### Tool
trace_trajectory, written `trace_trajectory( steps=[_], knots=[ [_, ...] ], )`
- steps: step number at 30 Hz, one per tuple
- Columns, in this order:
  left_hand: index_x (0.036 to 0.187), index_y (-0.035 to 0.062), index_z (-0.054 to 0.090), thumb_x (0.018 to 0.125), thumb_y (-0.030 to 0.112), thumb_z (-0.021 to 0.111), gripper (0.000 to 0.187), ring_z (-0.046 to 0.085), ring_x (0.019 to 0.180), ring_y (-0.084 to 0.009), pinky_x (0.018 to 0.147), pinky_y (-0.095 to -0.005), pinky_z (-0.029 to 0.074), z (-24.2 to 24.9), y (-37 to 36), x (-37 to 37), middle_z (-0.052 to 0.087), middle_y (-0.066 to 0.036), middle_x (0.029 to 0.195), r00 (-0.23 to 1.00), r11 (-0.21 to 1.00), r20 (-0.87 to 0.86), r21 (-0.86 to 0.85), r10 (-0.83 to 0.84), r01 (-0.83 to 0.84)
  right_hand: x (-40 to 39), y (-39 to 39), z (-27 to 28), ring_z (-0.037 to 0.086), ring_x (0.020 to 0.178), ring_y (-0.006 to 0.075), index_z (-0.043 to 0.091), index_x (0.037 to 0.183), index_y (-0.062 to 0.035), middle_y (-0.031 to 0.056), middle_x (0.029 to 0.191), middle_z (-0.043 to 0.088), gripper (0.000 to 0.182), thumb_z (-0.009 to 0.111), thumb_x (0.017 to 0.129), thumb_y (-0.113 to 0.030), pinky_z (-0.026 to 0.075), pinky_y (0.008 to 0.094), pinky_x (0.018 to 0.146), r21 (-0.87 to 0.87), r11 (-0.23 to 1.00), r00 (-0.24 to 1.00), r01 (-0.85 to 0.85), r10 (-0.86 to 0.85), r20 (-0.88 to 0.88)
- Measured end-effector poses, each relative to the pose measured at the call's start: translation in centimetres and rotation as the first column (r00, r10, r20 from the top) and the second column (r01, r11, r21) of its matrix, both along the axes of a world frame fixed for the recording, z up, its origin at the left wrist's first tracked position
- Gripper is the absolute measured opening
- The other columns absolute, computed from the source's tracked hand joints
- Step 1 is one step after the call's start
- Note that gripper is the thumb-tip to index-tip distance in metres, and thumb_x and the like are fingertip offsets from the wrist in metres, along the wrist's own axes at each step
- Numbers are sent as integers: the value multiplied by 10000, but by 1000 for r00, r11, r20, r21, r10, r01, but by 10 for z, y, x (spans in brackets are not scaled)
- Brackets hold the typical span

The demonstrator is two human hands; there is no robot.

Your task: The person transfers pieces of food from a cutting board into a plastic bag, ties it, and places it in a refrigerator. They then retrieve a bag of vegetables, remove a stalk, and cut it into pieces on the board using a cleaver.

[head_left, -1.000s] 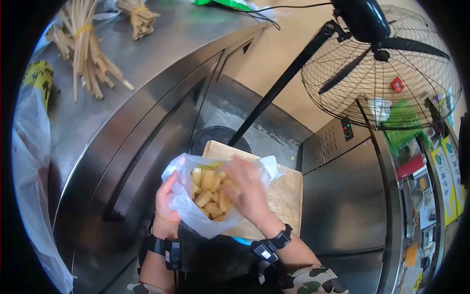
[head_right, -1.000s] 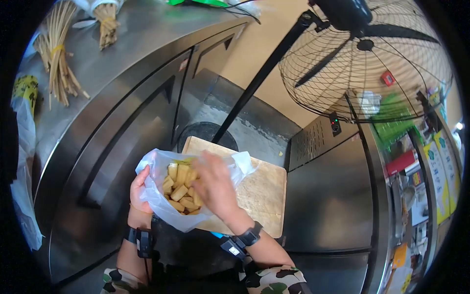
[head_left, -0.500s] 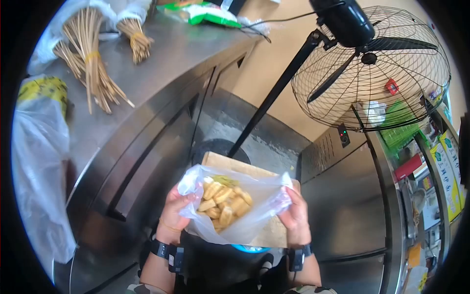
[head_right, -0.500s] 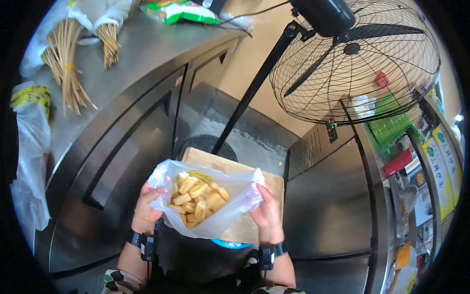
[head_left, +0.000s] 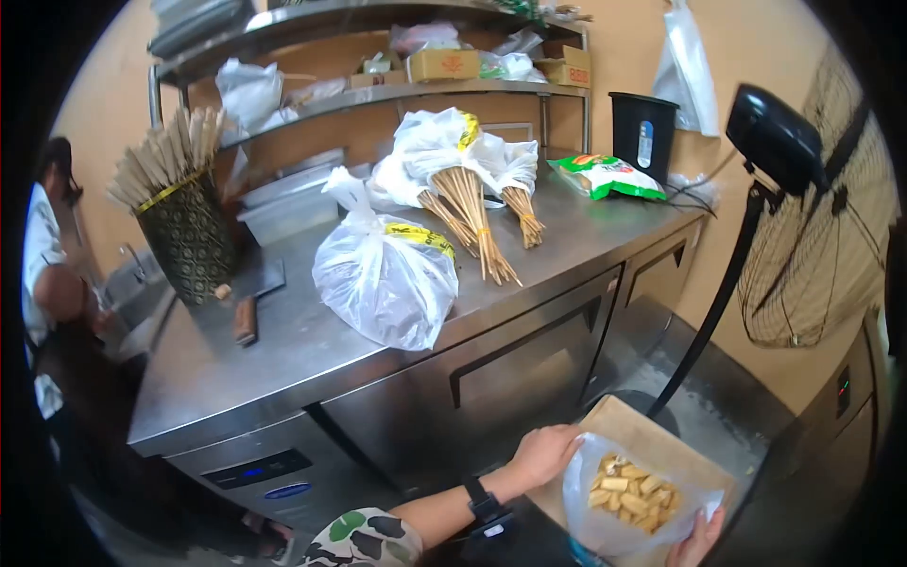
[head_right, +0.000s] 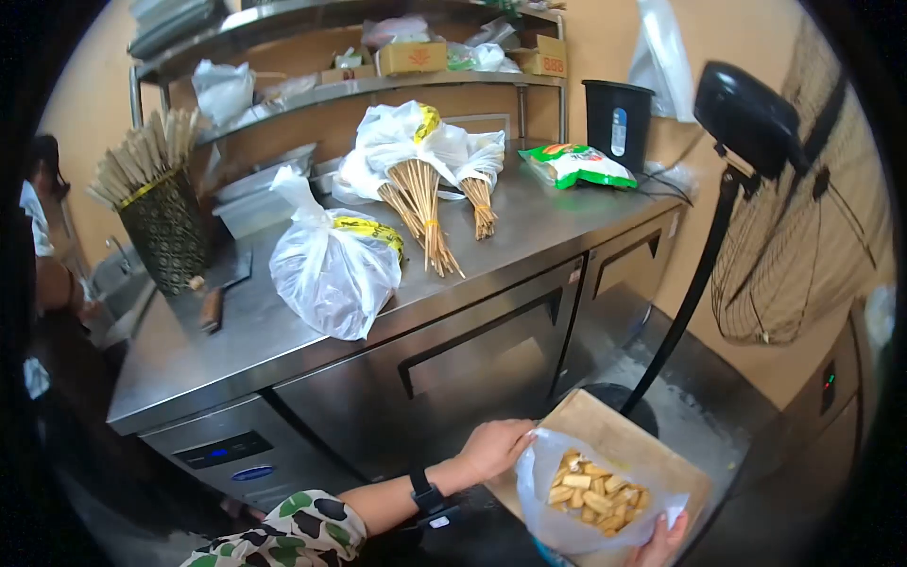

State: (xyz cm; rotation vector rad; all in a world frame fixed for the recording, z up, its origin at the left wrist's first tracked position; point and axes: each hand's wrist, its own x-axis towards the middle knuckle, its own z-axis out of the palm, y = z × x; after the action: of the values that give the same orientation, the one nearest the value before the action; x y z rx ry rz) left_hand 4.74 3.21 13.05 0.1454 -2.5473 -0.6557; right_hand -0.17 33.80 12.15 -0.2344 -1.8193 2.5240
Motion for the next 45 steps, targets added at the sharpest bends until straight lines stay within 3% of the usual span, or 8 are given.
trace_trajectory(
  steps=[7, 12, 18, 24, 27, 32, 39, 45],
  knots=[
    [995, 63, 587, 843, 143, 616, 174, 585, 683, -270, 624, -344, 472, 60, 115, -9, 609, -114, 797, 933, 800, -80, 493, -350, 342, 2, 12, -30, 530, 972, 156, 469, 1239, 22, 92, 1056, 578, 462, 661, 839, -104, 447, 276, 834, 632, 765, 850, -125, 411, -329],
    [1062, 49, 595, 796, 171, 645, 297, 562, 848, -286, 748, -373, 458, 30, 184, -15, 594, -124, 896, 774, 789, -154, -133, -615, 600, 7, 1, -52, 552, 828, 125, 581, 1066, 13, 38, 908, 605, 229, 581, 845, -46, 467, 265, 744, 54, 961, 824, -273, 262, -502],
    [1400, 48, 364, 721, 322, 763, 835, 332, 1324, -405, 1099, -439, 277, 1, 167, -30, 426, -254, 1352, 712, 694, -37, 195, -701, 693, 23, 29, -32, 525, 710, 57, 605, 925, -4, 7, 784, 577, 84, 609, 853, -47, 458, 250, 591, 103, 925, 877, -367, 381, -295],
    [1000, 0, 620, 888, 121, 568, 173, 560, 1095, -304, 966, -369, 413, -41, 141, -35, 630, -149, 1094, 835, 749, 8, 448, -550, 489, 9, 47, -30, 528, 747, 64, 601, 909, -2, 23, 807, 591, 115, 659, 834, -67, 425, 215, 641, -142, 934, 916, -327, 277, -291],
    [976, 27, 582, 971, 218, 483, 215, 600, 1009, -223, 870, -363, 469, -38, 137, -45, 641, -83, 1001, 914, 385, -102, 884, -392, 264, 4, 69, -19, 521, 743, 54, 615, 906, -26, -4, 812, 600, 88, 658, 834, -52, 425, 219, 661, 153, 981, 914, -119, 169, -370],
    [1225, 50, 443, 855, 226, 666, 466, 560, 1022, -214, 913, -345, 463, -14, 165, -48, 573, -78, 1005, 823, 608, 163, 752, -545, 253, 18, 68, 6, 608, 774, 317, 605, 897, -33, 141, 884, 621, 118, 644, 788, -54, 480, 354, 696, 446, 892, 836, -73, 299, -460],
    [1301, 71, 448, 774, 160, 720, 600, 515, 1176, -221, 941, -359, 454, -43, 142, -40, 533, -141, 1259, 557, 628, 290, 383, -778, 678, 28, 19, 5, 598, 887, 311, 615, 1003, -59, 109, 938, 626, 240, 665, 776, -123, 487, 380, 769, 683, 730, 593, 25, 539, -598],
    [1123, 73, 583, 927, 595, 426, 579, 520, 701, -120, 641, -234, 456, -20, 147, -37, 587, -52, 890, 692, 732, 498, 678, -523, 65, 8, 25, -15, 531, 1092, 360, 514, 1245, -60, 171, 1192, 558, 530, 697, 773, -216, 425, 417, 947, 558, 822, 798, 112, 260, -543]
  ],
)
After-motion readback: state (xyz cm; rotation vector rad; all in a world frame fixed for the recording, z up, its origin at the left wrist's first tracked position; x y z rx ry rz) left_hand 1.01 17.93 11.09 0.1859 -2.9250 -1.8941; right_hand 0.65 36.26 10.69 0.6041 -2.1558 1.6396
